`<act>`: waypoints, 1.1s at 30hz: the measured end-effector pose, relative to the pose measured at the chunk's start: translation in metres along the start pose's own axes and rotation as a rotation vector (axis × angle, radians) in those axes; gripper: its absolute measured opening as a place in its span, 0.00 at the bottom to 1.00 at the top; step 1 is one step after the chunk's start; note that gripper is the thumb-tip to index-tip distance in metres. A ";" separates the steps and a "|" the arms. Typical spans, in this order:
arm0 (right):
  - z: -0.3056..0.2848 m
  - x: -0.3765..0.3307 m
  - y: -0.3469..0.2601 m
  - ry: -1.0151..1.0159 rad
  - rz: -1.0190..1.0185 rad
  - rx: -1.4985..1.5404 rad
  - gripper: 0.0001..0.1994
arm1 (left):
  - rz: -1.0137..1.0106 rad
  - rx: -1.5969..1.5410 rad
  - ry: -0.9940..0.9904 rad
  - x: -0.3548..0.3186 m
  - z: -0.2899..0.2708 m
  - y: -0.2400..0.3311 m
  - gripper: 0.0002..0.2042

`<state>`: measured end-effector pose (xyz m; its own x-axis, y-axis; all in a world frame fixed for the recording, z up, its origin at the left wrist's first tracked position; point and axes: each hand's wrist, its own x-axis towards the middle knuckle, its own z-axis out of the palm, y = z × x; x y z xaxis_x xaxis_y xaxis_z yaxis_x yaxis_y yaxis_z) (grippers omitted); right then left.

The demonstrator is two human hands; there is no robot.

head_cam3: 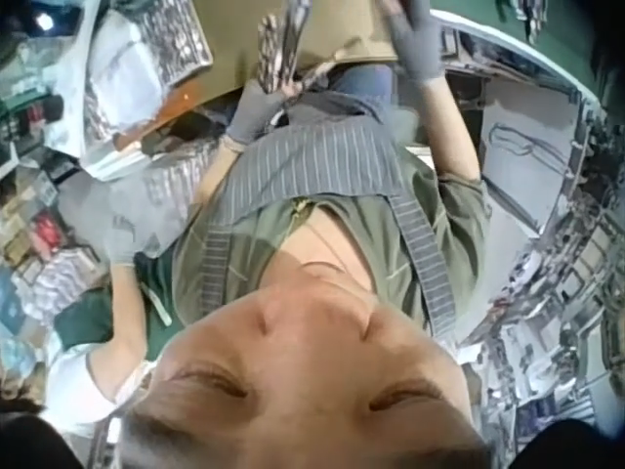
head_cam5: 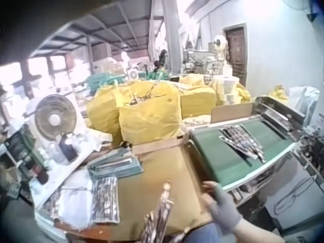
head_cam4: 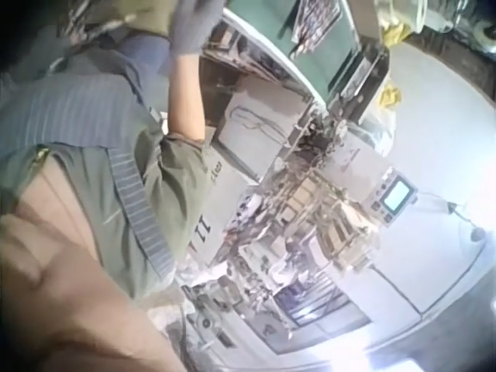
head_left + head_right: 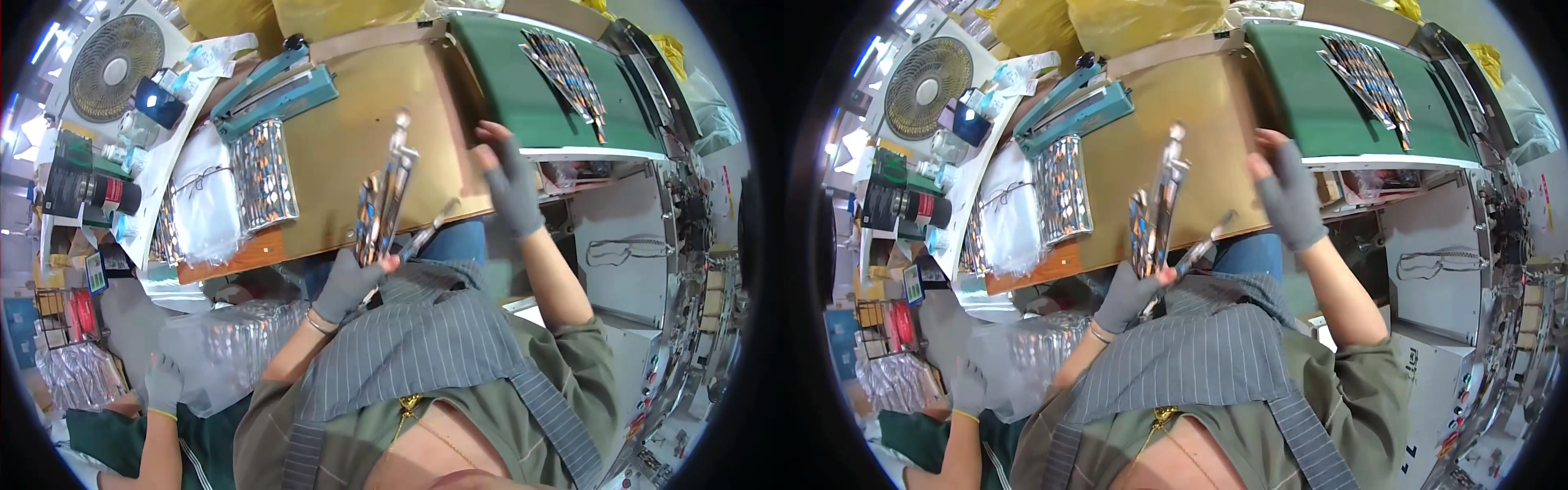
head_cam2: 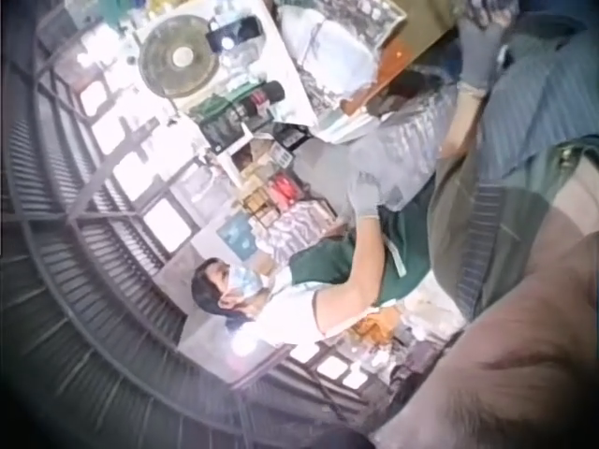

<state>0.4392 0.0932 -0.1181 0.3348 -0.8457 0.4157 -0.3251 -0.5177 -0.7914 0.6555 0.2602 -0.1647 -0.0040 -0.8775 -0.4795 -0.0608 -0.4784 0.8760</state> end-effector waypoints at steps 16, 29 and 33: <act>0.040 0.043 -0.029 -0.459 0.329 0.612 0.11 | 0.145 -0.459 0.038 -0.004 -0.042 0.035 0.08; 0.040 0.072 -0.024 -0.493 0.177 0.336 0.11 | 0.250 -0.074 0.169 -0.011 -0.057 0.099 0.12; 0.020 0.086 -0.071 -0.290 -0.684 -0.295 0.08 | 0.191 -0.082 0.321 -0.008 -0.061 0.094 0.12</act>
<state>0.5086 0.0598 -0.0351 0.7482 -0.2815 0.6009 -0.1714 -0.9568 -0.2348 0.7105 0.2202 -0.0749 0.3060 -0.9104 -0.2785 -0.0093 -0.2954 0.9553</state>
